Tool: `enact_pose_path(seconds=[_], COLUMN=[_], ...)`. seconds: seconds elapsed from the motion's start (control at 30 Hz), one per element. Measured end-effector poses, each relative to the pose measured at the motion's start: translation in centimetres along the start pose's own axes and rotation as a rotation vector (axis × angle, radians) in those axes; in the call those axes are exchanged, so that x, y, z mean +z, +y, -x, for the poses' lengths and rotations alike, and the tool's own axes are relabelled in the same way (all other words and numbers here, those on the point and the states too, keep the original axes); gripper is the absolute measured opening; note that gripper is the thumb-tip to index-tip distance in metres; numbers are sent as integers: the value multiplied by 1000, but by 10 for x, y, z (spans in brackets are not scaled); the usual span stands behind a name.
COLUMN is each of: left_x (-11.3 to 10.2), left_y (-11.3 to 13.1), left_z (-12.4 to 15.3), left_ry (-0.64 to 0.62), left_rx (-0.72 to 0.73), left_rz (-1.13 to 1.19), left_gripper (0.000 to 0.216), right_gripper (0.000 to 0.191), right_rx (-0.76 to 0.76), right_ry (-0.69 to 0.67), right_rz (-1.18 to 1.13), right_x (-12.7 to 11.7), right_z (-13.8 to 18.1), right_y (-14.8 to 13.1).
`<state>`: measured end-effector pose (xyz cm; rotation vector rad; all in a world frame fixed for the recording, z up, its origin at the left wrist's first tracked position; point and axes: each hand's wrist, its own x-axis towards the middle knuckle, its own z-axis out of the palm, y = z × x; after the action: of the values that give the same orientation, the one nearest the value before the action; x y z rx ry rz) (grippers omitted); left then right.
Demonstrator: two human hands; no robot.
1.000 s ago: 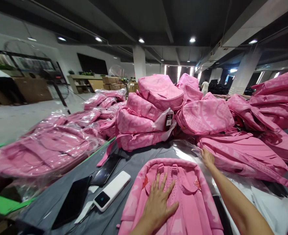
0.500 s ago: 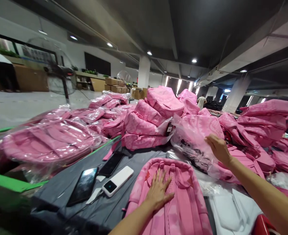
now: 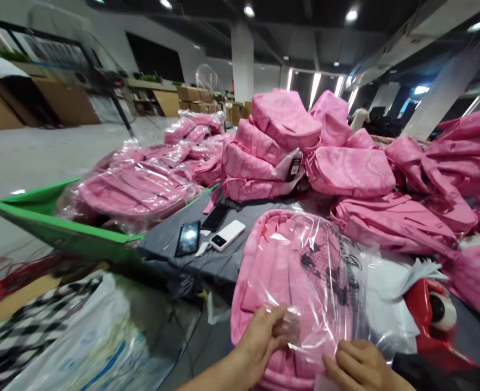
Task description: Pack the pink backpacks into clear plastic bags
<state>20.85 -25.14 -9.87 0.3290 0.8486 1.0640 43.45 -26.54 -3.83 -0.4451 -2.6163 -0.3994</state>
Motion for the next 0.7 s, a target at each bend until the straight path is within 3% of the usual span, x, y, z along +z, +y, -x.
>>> enact_pose_path(seconds=[0.1, 0.23, 0.27, 0.37, 0.4, 0.47, 0.57, 0.7], left_x=[0, 2, 6, 28, 36, 47, 34, -19], left_y=[2, -2, -4, -9, -10, -6, 13, 44], left_z=[1, 4, 6, 9, 9, 4, -15, -33], left_ry=[73, 21, -8, -62, -69, -75, 39, 228], left_rx=[-3, 84, 137, 315, 378, 488, 672, 752], left_rz=[19, -74, -138, -368, -430, -510, -583, -798], left_gripper=[61, 62, 60, 64, 65, 66, 68, 54], right_gripper=[27, 12, 17, 58, 59, 41, 44, 57], right_rx=[78, 504, 612, 843, 903, 1000, 1194, 1532], right_ry=[57, 110, 99, 65, 56, 72, 273, 694], right_rz=[-48, 2, -28, -205, -267, -434, -791, -1183], right_x=[1, -10, -12, -7, -1, 13, 24, 15], right_z=[34, 65, 64, 39, 28, 9, 2, 16], right_y=[-11, -20, -24, -37, -40, -40, -23, 13])
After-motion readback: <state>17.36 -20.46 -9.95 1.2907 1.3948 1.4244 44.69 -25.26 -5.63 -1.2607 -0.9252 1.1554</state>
